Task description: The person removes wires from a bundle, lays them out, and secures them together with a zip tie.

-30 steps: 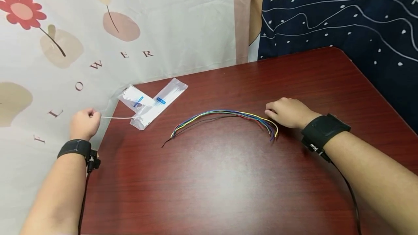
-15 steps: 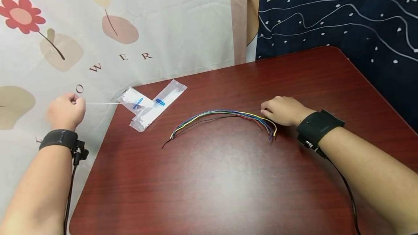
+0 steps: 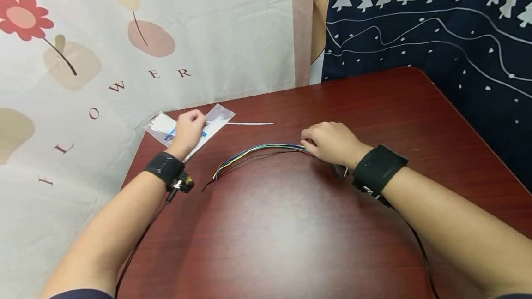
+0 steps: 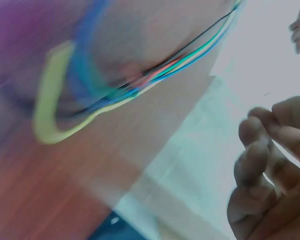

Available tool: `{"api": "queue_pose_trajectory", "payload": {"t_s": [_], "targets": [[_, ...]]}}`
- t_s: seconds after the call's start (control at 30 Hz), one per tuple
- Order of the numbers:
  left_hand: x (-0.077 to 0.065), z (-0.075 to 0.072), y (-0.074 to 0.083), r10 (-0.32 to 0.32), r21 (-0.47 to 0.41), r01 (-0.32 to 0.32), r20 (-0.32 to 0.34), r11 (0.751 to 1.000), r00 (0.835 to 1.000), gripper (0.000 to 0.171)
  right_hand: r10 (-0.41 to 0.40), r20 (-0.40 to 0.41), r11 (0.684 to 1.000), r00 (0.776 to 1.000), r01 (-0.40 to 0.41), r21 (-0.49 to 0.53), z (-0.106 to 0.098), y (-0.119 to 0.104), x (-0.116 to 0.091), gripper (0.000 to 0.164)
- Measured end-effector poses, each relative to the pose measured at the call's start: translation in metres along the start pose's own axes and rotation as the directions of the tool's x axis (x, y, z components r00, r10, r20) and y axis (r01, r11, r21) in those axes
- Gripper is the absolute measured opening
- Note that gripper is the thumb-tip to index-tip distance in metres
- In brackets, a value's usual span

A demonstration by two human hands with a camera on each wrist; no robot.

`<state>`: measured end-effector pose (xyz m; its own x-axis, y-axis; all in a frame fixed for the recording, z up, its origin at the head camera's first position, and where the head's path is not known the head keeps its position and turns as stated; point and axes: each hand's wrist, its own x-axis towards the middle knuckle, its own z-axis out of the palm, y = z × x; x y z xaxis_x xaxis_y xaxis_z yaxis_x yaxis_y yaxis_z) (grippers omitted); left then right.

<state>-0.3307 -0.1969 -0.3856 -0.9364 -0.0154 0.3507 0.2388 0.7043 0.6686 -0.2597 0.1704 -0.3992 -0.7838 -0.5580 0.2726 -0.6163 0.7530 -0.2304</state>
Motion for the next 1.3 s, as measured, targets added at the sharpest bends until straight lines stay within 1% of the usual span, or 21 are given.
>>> {"api": "queue_pose_trajectory", "payload": {"t_s": [0.07,0.13,0.2,0.27,0.33,0.4,0.43,0.6,0.63,0.7,0.8,0.87,0.9,0.97,1.07,1.13,1.17,1.23,1.3], "targets": [[-0.005,0.021,0.017,-0.006,-0.06,0.008,0.035,0.998,0.999,0.02,-0.024,-0.077,1.0,0.997,0.023,-0.011,0.001,-0.012,0.007,0.007],[-0.01,0.038,0.032,-0.026,-0.122,0.035,0.078,0.992,0.997,0.02,-0.044,-0.154,0.999,0.987,0.044,-0.008,0.003,-0.021,0.014,0.009],[-0.015,0.052,0.045,-0.052,-0.196,0.077,0.13,0.978,0.99,0.022,-0.06,-0.227,0.998,0.972,0.061,-0.001,0.006,-0.03,0.021,0.012],[-0.021,0.063,0.057,-0.086,-0.271,0.135,0.185,0.953,0.979,0.023,-0.073,-0.291,0.997,0.954,0.078,0.004,0.01,-0.036,0.029,0.016],[-0.027,0.072,0.067,-0.103,-0.334,0.182,0.239,0.925,0.965,0.025,-0.082,-0.341,0.996,0.936,0.087,-0.001,0.015,-0.041,0.035,0.018],[-0.032,0.079,0.076,-0.094,-0.368,0.194,0.272,0.909,0.958,0.025,-0.101,-0.385,0.995,0.918,0.102,-0.018,0.021,-0.043,0.041,0.02],[-0.034,0.081,0.08,-0.091,-0.39,0.206,0.293,0.898,0.952,0.025,-0.112,-0.399,0.994,0.91,0.109,-0.032,0.023,-0.044,0.043,0.019],[-0.042,0.09,0.096,-0.063,-0.418,0.218,0.353,0.882,0.933,0.025,-0.191,-0.444,0.981,0.875,0.15,-0.127,0.028,-0.04,0.046,0.01],[-0.044,0.091,0.098,-0.055,-0.418,0.215,0.363,0.882,0.93,0.025,-0.207,-0.447,0.977,0.87,0.158,-0.144,0.028,-0.038,0.046,0.009],[-0.045,0.092,0.102,-0.033,-0.39,0.188,0.372,0.902,0.928,0.024,-0.236,-0.451,0.969,0.861,0.175,-0.173,0.028,-0.035,0.046,0.006],[-0.048,0.091,0.104,0.022,-0.327,0.114,0.384,0.938,0.923,0.023,-0.272,-0.45,0.959,0.851,0.201,-0.2,0.027,-0.032,0.045,0.004],[-0.048,0.092,0.105,0.064,-0.294,0.057,0.387,0.954,0.92,0.026,-0.28,-0.465,0.958,0.84,0.209,-0.198,0.025,-0.029,0.043,0.004],[-0.047,0.092,0.106,0.087,-0.283,0.028,0.386,0.959,0.918,0.028,-0.28,-0.477,0.958,0.833,0.213,-0.191,0.023,-0.029,0.041,0.003],[-0.046,0.092,0.105,0.138,-0.294,-0.024,0.373,0.955,0.918,0.034,-0.285,-0.5,0.958,0.818,0.226,-0.176,0.019,-0.03,0.037,0.004],[-0.039,0.089,0.1,0.188,-0.3,-0.089,0.321,0.95,0.928,0.042,-0.301,-0.507,0.954,0.808,0.257,-0.155,0.013,-0.036,0.028,0.005],[-0.034,0.086,0.094,0.187,-0.287,-0.1,0.294,0.953,0.937,0.044,-0.318,-0.484,0.948,0.815,0.288,-0.138,0.011,-0.044,0.021,0.006],[-0.03,0.086,0.09,0.173,-0.264,-0.096,0.286,0.96,0.943,0.045,-0.322,-0.47,0.946,0.822,0.297,-0.129,0.01,-0.049,0.017,0.006],[-0.024,0.086,0.081,0.125,-0.181,-0.075,0.286,0.981,0.95,0.044,-0.322,-0.444,0.945,0.836,0.314,-0.093,0.009,-0.058,0.01,0.005],[-0.017,0.087,0.073,0.082,-0.081,-0.06,0.308,0.995,0.948,0.04,-0.323,-0.422,0.942,0.847,0.329,-0.06,0.011,-0.067,0.003,0.005]]}}
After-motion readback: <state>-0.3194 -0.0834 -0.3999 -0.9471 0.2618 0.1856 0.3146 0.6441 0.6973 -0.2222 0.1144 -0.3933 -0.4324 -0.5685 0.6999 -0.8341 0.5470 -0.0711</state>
